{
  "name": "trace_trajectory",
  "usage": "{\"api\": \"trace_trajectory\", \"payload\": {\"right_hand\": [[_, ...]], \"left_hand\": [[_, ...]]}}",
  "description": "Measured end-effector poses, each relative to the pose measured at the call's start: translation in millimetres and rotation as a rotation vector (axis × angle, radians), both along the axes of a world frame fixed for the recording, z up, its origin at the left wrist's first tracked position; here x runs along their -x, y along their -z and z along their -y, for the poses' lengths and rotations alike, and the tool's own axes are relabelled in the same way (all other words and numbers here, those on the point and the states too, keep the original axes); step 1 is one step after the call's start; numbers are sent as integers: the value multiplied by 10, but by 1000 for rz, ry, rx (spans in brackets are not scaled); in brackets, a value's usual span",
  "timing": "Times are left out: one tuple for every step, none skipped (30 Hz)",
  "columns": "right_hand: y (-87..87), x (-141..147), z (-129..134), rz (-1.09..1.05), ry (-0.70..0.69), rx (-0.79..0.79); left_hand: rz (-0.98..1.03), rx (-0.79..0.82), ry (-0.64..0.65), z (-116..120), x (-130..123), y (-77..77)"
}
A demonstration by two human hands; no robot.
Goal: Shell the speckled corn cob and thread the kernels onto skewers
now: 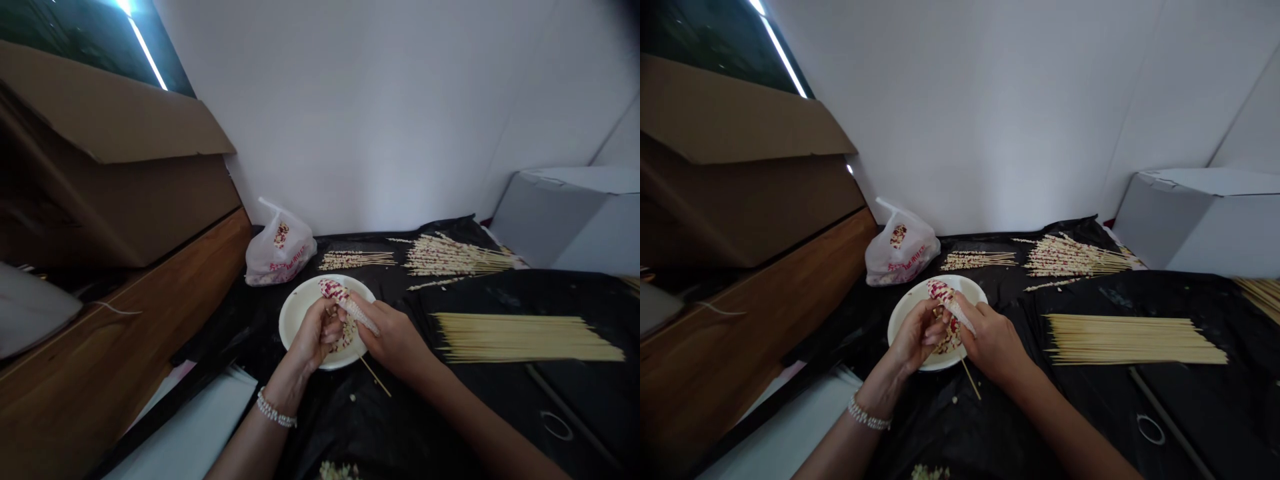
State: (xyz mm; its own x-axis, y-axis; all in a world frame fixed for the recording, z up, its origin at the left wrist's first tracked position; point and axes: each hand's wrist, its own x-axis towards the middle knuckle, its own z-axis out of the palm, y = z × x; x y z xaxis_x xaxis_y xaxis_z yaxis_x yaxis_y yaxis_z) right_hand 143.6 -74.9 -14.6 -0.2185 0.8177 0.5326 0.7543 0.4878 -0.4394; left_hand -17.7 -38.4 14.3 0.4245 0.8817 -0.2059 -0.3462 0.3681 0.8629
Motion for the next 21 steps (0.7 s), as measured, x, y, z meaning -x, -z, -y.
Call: {"api": "trace_trajectory", "payload": {"right_hand": [[3, -1, 0, 11, -2, 5], [6, 1, 2, 22, -1, 9], [10, 6, 5, 36, 2, 12], [14, 13, 11, 52, 7, 15], [18, 21, 17, 74, 14, 18], [23, 29, 24, 100, 23, 20], [28, 37, 31, 130, 33, 22], [33, 44, 37, 161, 44, 24], [37, 51, 41, 188, 54, 26], [42, 56, 44, 209, 62, 29], [47, 61, 46, 221, 65, 33], [52, 66, 46, 223, 66, 39], [57, 71, 45, 212, 62, 47], [62, 77, 42, 183, 53, 52], [67, 83, 40, 141, 42, 54], [72, 89, 37, 91, 28, 51], [77, 93, 33, 40, 14, 45], [82, 96, 29, -6, 1, 36], [88, 97, 24, -42, -8, 24], [96, 95, 20, -65, -10, 12], [104, 93, 15, -79, -8, 1]], "left_hand": [[-14, -9, -11, 0, -1, -5], [-33, -23, -26, 2, -4, -6], [-53, -42, -47, 5, -10, -4], [-76, -57, -62, 9, -16, 1], [-96, -67, -74, 12, -20, 6], [-113, -74, -82, 14, -23, 13], [-129, -78, -87, 14, -25, 21], [-143, -80, -89, 11, -26, 31], [-155, -81, -91, 6, -28, 43], [-168, -80, -93, -1, -32, 58], [-181, -78, -99, -10, -38, 77], [-197, -75, -105, -20, -45, 98], [-212, -72, -119, -30, -54, 120], [-226, -71, -142, -39, -63, 141], [-237, -72, -166, -46, -70, 157], [-241, -76, -197, -52, -74, 168], [-237, -83, -222, -56, -73, 172], [-224, -90, -233, -58, -66, 167], [-204, -97, -228, -59, -55, 154], [-182, -98, -207, -59, -39, 136], [-151, -94, -176, -59, -21, 116]]}}
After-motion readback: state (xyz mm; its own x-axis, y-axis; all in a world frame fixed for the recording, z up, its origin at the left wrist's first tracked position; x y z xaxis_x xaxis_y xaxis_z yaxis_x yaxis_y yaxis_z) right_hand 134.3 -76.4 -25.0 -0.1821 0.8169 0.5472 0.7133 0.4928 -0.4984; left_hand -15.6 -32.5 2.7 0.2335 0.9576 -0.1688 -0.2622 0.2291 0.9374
